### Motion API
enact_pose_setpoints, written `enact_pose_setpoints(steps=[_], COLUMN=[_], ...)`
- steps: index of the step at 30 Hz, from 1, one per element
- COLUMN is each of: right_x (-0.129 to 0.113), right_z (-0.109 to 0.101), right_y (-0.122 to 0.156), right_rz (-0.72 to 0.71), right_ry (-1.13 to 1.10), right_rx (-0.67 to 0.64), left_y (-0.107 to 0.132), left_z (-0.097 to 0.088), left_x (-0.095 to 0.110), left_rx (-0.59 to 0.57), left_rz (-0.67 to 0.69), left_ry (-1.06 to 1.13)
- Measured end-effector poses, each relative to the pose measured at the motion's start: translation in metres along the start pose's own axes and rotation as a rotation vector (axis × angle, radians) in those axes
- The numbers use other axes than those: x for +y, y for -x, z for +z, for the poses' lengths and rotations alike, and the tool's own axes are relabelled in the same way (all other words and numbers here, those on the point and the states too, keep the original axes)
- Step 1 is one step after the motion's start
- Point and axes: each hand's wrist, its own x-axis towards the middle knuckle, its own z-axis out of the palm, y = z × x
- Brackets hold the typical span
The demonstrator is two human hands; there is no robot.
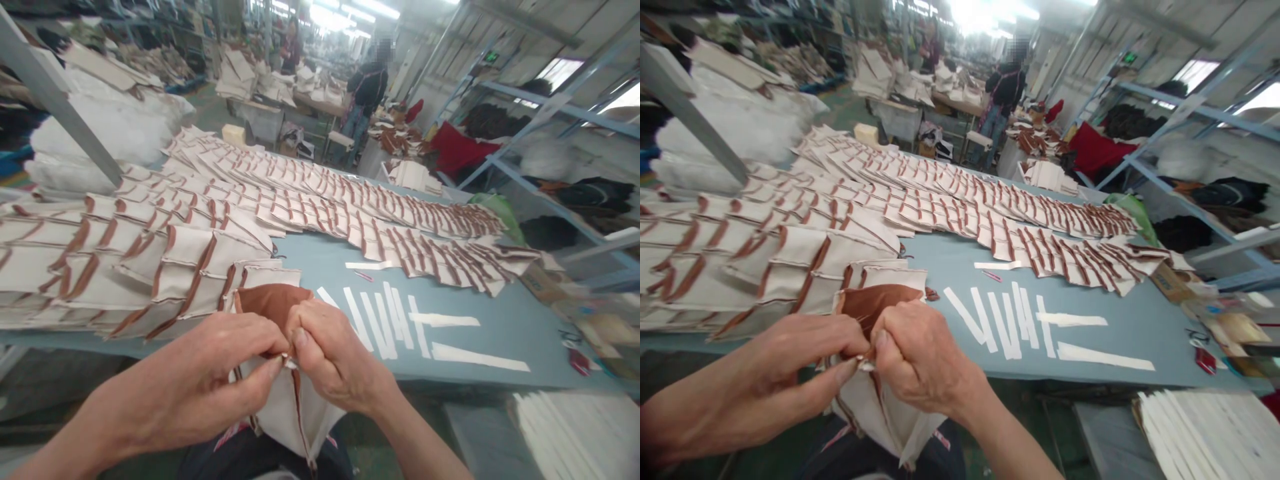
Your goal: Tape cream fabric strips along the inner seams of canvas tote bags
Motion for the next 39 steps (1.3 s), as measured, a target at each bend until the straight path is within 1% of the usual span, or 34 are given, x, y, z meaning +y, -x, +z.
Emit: enact_pose_setpoints(steps=[3,5,7,9,12,15,18,21,24,27,33,35,39], right_x=[-0.001,0.0,0.002,0.004,0.004,0.001,-0.002,-0.005,-0.005,-0.004,-0.007,-0.01,-0.016], right_z=[0.004,0.008,0.011,0.012,0.009,0.005,0.003,0.002,0.001,0.0,-0.001,-0.003,-0.002], right_y=[0.0,0.001,0.003,0.006,0.011,0.013,0.01,0.007,0.008,0.013,0.015,0.015,0.017], right_rz=[-0.008,-0.016,0.006,0.014,-0.071,-0.165,-0.227,-0.242,-0.25,-0.272,-0.342,-0.353,-0.318], right_ry=[-0.016,-0.051,-0.09,-0.125,-0.14,-0.08,-0.03,-0.002,0.051,0.129,0.277,0.3,0.281], right_rx=[-0.006,0.006,0.033,0.079,0.15,0.159,0.16,0.145,0.143,0.161,0.182,0.188,0.183], left_y=[-0.002,-0.001,0.004,0.01,0.019,0.023,0.023,0.025,0.027,0.03,0.029,0.028,0.026], left_z=[0.001,0.006,0.011,0.016,0.018,0.017,0.017,0.018,0.02,0.023,0.03,0.031,0.033], left_x=[-0.005,-0.011,-0.016,-0.017,-0.014,-0.01,-0.009,-0.009,-0.009,-0.009,-0.011,-0.01,-0.009], left_rx=[-0.043,-0.036,-0.01,0.018,0.052,0.085,0.103,0.098,0.129,0.159,0.169,0.178,0.205], left_rz=[0.023,0.021,0.007,-0.029,-0.052,-0.03,-0.011,-0.03,-0.05,-0.047,-0.042,-0.037,-0.034], left_ry=[0.131,0.274,0.357,0.357,0.335,0.342,0.362,0.371,0.356,0.322,0.282,0.279,0.288])
